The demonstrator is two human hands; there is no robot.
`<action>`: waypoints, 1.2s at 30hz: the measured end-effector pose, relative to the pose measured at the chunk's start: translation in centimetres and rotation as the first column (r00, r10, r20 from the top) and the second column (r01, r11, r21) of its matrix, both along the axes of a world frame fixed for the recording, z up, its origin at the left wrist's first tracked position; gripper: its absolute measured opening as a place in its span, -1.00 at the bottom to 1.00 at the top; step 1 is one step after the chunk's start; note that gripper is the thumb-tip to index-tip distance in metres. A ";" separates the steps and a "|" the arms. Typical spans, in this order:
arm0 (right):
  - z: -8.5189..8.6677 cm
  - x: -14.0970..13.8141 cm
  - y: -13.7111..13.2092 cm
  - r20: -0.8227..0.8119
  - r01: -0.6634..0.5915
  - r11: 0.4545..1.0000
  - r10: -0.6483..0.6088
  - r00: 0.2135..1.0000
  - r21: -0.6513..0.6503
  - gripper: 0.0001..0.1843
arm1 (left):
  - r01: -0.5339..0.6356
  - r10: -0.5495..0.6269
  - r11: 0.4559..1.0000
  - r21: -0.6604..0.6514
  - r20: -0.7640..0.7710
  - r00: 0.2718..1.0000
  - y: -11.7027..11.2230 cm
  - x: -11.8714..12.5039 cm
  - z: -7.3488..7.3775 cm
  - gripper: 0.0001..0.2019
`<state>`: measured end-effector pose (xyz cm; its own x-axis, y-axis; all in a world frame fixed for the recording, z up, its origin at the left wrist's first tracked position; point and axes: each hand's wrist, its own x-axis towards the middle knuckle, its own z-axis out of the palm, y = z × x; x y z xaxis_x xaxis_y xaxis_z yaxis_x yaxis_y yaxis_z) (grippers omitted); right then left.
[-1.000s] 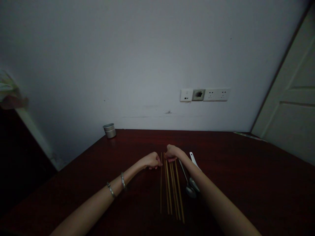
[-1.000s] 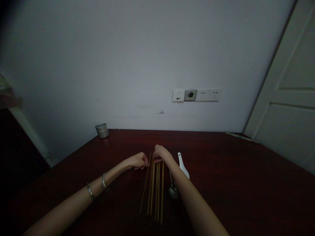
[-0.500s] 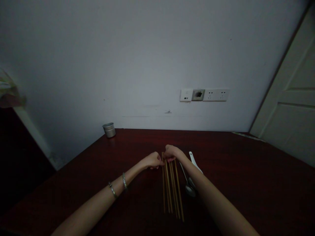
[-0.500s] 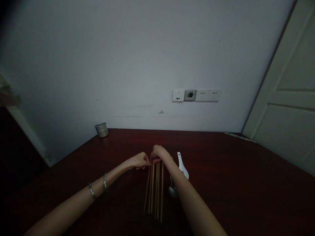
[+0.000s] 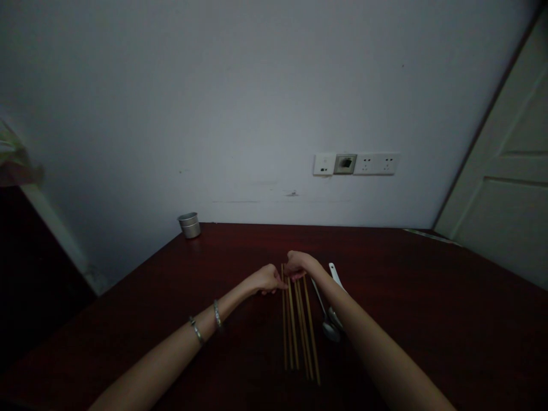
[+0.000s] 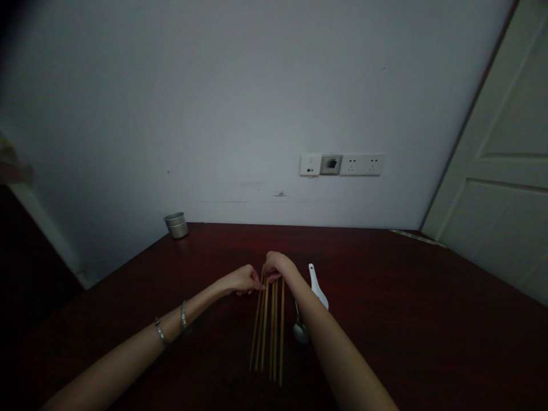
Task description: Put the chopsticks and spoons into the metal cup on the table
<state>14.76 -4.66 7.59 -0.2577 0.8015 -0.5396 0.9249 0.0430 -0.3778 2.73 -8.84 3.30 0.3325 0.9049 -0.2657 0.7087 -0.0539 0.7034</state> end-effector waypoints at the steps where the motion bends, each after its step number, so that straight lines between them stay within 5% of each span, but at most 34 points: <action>1: 0.0 0.0 0.0 -0.002 -0.001 1.000 0.001 1.000 -0.001 -0.80 | 0.001 -0.001 1.000 -0.005 0.002 1.000 -0.1 0.1 0.1 -0.71; 19: -0.2 0.7 -0.3 -0.045 -0.002 1.000 0.002 0.999 0.010 -0.81 | -0.050 0.048 0.998 -0.045 -0.045 0.998 -0.3 0.6 0.9 -0.79; 30: -0.6 -0.3 -0.4 0.022 0.018 1.000 -0.018 1.000 0.004 -0.83 | -0.055 0.058 0.993 -0.109 0.033 0.998 0.2 -0.3 0.0 -0.82; 36: -0.5 -0.1 -0.5 -0.071 0.042 0.998 -0.039 0.997 0.047 -0.83 | -0.058 0.062 0.990 -0.125 0.029 0.998 0.3 -0.3 0.0 -0.85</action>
<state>14.68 -5.11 7.05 -0.2602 0.8367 -0.4819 0.8978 0.0259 -0.4397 2.39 -8.53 3.25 0.2885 0.8842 -0.3673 0.6848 0.0776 0.7246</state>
